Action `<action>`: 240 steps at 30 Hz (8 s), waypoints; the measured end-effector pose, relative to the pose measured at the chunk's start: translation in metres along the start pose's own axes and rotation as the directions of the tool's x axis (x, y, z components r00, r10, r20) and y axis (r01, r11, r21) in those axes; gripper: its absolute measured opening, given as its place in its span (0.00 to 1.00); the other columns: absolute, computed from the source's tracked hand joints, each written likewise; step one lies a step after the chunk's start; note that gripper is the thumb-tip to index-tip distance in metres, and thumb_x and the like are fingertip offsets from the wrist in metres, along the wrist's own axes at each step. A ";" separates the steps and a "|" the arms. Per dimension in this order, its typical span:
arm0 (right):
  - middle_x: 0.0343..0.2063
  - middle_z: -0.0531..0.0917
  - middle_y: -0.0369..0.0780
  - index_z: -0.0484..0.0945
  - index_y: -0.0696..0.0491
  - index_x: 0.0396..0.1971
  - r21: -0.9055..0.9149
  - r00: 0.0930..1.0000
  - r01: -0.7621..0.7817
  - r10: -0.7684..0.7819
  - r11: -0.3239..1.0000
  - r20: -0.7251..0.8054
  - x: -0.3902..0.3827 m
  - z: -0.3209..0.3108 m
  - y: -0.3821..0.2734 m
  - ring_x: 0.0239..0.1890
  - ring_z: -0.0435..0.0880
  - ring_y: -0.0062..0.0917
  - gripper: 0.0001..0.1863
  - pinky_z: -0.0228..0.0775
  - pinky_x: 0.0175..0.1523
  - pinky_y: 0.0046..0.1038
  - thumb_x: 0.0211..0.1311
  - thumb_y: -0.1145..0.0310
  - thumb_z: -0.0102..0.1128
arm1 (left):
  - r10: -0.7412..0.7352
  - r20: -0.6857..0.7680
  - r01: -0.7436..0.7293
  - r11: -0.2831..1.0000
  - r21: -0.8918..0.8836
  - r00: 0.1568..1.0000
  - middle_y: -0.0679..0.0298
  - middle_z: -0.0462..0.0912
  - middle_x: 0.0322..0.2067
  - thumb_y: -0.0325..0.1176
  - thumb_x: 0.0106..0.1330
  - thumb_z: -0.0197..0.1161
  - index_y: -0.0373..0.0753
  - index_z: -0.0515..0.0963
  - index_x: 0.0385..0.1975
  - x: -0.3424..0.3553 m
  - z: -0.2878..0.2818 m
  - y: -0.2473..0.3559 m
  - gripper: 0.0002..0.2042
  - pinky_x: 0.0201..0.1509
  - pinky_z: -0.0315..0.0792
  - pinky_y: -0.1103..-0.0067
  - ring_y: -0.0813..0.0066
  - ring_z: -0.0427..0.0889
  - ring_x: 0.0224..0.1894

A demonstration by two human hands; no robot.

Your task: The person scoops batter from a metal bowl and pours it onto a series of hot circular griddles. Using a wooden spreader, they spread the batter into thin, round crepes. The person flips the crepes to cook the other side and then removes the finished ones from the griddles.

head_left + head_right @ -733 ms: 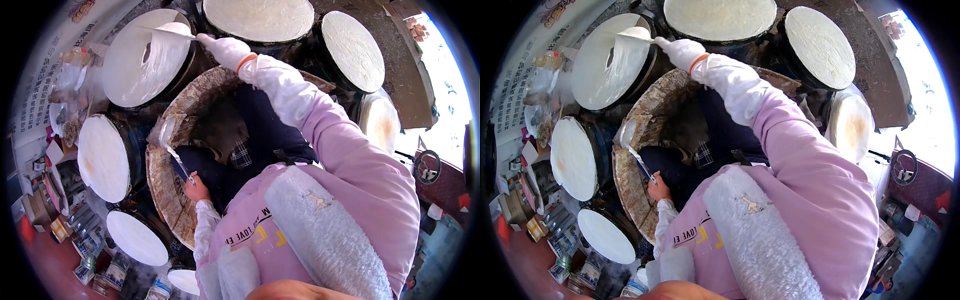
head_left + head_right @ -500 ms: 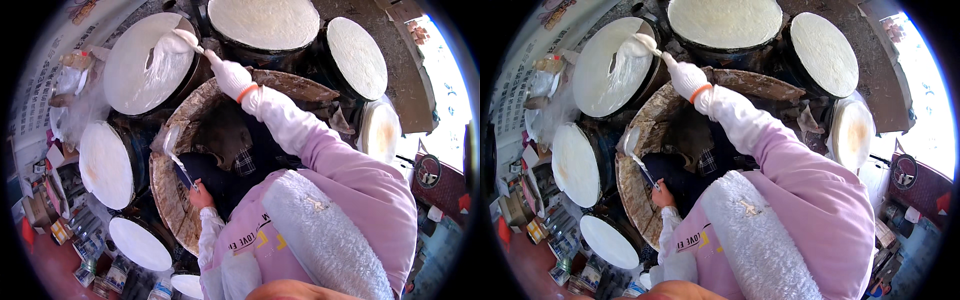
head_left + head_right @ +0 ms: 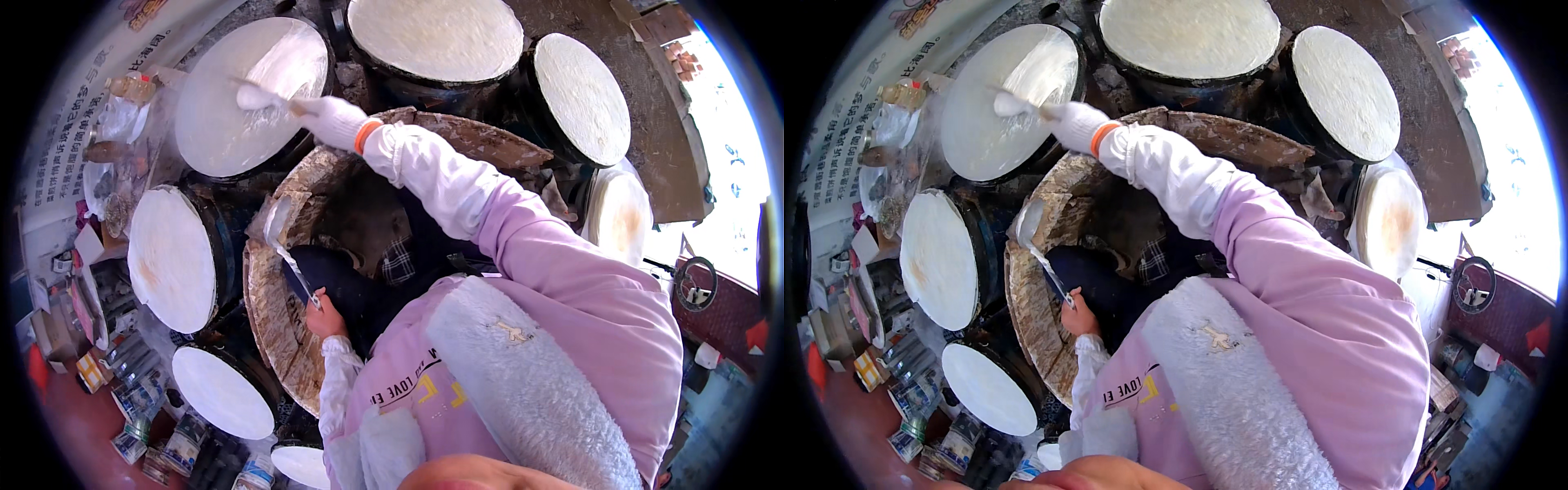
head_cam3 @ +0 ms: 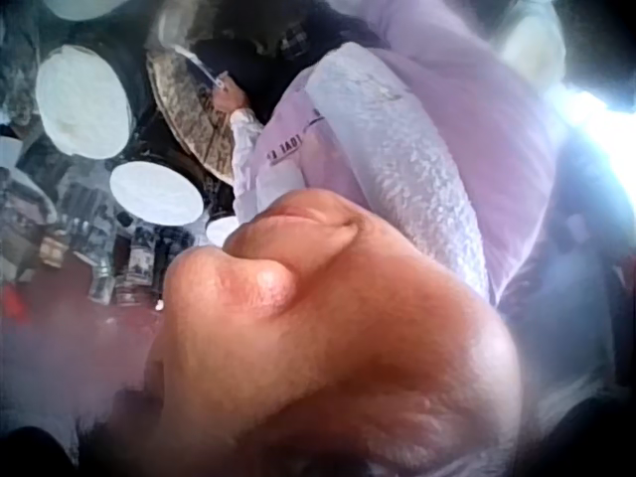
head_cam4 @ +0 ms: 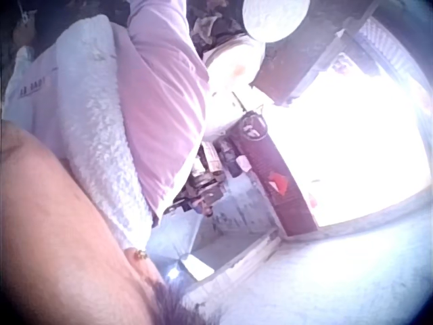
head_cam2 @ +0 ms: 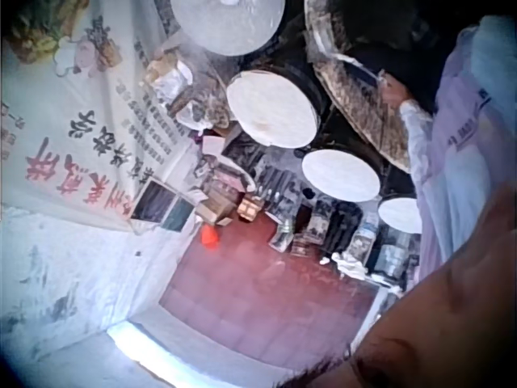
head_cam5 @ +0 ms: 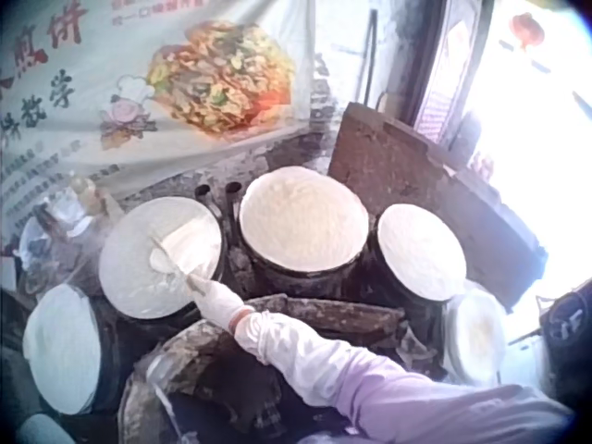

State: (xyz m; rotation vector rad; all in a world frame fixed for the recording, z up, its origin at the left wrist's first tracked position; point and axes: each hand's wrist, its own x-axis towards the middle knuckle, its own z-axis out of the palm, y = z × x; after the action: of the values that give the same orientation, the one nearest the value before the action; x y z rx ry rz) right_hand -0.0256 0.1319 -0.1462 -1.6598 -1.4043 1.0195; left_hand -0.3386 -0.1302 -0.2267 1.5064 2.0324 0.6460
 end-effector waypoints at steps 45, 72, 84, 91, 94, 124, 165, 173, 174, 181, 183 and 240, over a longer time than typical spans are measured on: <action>0.51 0.84 0.50 0.73 0.51 0.63 -0.010 0.962 0.154 -0.152 0.988 -0.227 -0.048 -0.038 -0.012 0.52 0.85 0.33 0.24 0.74 0.57 0.29 0.68 0.63 0.58 | 0.463 0.557 0.674 -0.128 -0.728 0.689 0.58 0.73 0.33 0.29 0.79 0.44 0.21 0.64 0.58 0.149 -0.134 0.246 0.16 0.21 0.65 0.87 0.83 0.66 0.19; 0.38 0.87 0.48 0.69 0.46 0.67 -0.158 0.881 0.382 -0.308 0.910 0.358 -0.143 0.021 -0.028 0.39 0.87 0.39 0.28 0.78 0.45 0.35 0.68 0.63 0.57 | -0.141 0.502 0.426 -0.366 -0.827 0.853 0.55 0.79 0.40 0.34 0.80 0.45 0.28 0.67 0.60 -0.073 -0.205 0.148 0.18 0.15 0.63 0.88 0.86 0.68 0.17; 0.21 0.79 0.35 0.81 0.53 0.38 -0.140 -0.140 -0.475 0.082 0.869 0.987 -0.245 0.118 -0.212 0.16 0.76 0.18 0.15 0.66 0.18 0.21 0.67 0.56 0.56 | -0.431 0.203 0.199 -0.054 -0.979 0.879 0.59 0.84 0.42 0.41 0.79 0.50 0.35 0.68 0.62 -0.108 -0.225 0.101 0.20 0.15 0.59 0.92 0.92 0.62 0.15; 0.24 0.84 0.40 0.81 0.59 0.36 0.358 0.833 -0.035 -0.171 0.933 0.526 -0.055 0.237 -0.168 0.22 0.83 0.26 0.12 0.73 0.25 0.27 0.63 0.65 0.57 | -0.475 0.198 0.063 -0.285 -0.956 0.858 0.57 0.83 0.39 0.29 0.75 0.51 0.31 0.66 0.63 -0.109 -0.259 0.065 0.19 0.16 0.61 0.91 0.90 0.63 0.15; 0.22 0.81 0.39 0.80 0.60 0.35 0.414 0.995 0.066 -0.091 0.908 0.041 0.103 0.261 -0.097 0.20 0.78 0.24 0.07 0.68 0.22 0.25 0.57 0.75 0.65 | -0.409 0.237 0.088 -0.351 -0.932 0.881 0.57 0.82 0.39 0.29 0.76 0.50 0.31 0.65 0.64 -0.091 -0.270 0.064 0.19 0.16 0.61 0.91 0.90 0.63 0.15; 0.29 0.86 0.34 0.85 0.60 0.36 0.789 0.965 0.192 -0.259 0.584 -0.043 -0.034 0.220 -0.221 0.29 0.81 0.18 0.08 0.74 0.36 0.23 0.63 0.70 0.66 | -0.405 0.259 0.153 -0.275 -0.949 0.877 0.60 0.83 0.38 0.30 0.77 0.50 0.29 0.65 0.63 -0.110 -0.282 0.036 0.18 0.16 0.64 0.92 0.91 0.62 0.14; 0.59 0.78 0.41 0.73 0.44 0.62 -0.151 0.112 -0.988 0.525 -0.032 -0.843 -0.701 -0.239 0.255 0.62 0.77 0.36 0.22 0.66 0.65 0.40 0.69 0.66 0.45 | 0.459 0.754 0.557 0.508 -0.657 0.471 0.49 0.59 0.71 0.18 0.70 0.46 0.23 0.69 0.58 -0.064 -0.155 0.305 0.17 0.22 0.65 0.95 0.96 0.65 0.23; 0.59 0.79 0.43 0.76 0.44 0.61 0.235 -0.252 -0.966 0.623 -0.111 -0.740 -0.727 -0.254 0.293 0.64 0.76 0.37 0.22 0.62 0.68 0.42 0.69 0.64 0.45 | 0.342 0.781 0.619 0.478 -0.623 0.523 0.52 0.60 0.72 0.20 0.72 0.46 0.24 0.71 0.57 -0.061 -0.153 0.302 0.16 0.22 0.65 0.94 0.93 0.67 0.22; 0.59 0.79 0.43 0.77 0.44 0.60 0.471 -0.450 -0.874 0.560 -0.117 -0.696 -0.752 -0.266 0.337 0.64 0.76 0.38 0.21 0.63 0.67 0.42 0.69 0.64 0.45 | 0.358 0.814 0.684 0.444 -0.579 0.457 0.52 0.60 0.72 0.20 0.72 0.46 0.24 0.71 0.57 -0.056 -0.149 0.302 0.16 0.22 0.65 0.94 0.92 0.68 0.22; 0.55 0.81 0.45 0.79 0.46 0.55 -0.194 0.163 -0.981 0.629 0.020 -0.760 -0.646 -0.273 0.242 0.57 0.81 0.40 0.20 0.73 0.59 0.40 0.65 0.57 0.55 | 0.321 0.814 0.769 0.287 -0.571 0.484 0.56 0.78 0.54 0.26 0.77 0.44 0.27 0.59 0.67 -0.053 -0.170 0.291 0.21 0.14 0.59 0.92 0.89 0.63 0.16; 0.53 0.82 0.47 0.78 0.46 0.55 -0.295 0.430 -0.902 0.593 0.316 -0.681 -0.559 -0.273 0.146 0.53 0.82 0.41 0.20 0.76 0.54 0.39 0.66 0.57 0.55 | 0.302 0.799 0.752 0.282 -0.596 0.520 0.59 0.81 0.44 0.27 0.78 0.44 0.28 0.52 0.71 -0.054 -0.173 0.288 0.25 0.15 0.60 0.91 0.89 0.63 0.16; 0.41 0.83 0.50 0.65 0.53 0.67 0.384 0.526 0.502 -0.626 0.775 0.576 -0.304 0.107 -0.255 0.38 0.84 0.40 0.30 0.77 0.42 0.34 0.64 0.68 0.56 | -0.179 0.087 0.163 0.475 -0.865 0.980 0.67 0.79 0.33 0.44 0.72 0.61 0.35 0.76 0.44 -0.071 -0.335 0.101 0.16 0.24 0.58 0.89 0.90 0.65 0.22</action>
State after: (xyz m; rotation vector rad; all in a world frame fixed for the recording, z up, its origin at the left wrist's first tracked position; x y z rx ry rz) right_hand -0.2563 -0.1283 0.0729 -0.5546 -2.0717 1.3463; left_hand -0.4702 -0.1944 0.0989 0.6458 1.3951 1.3426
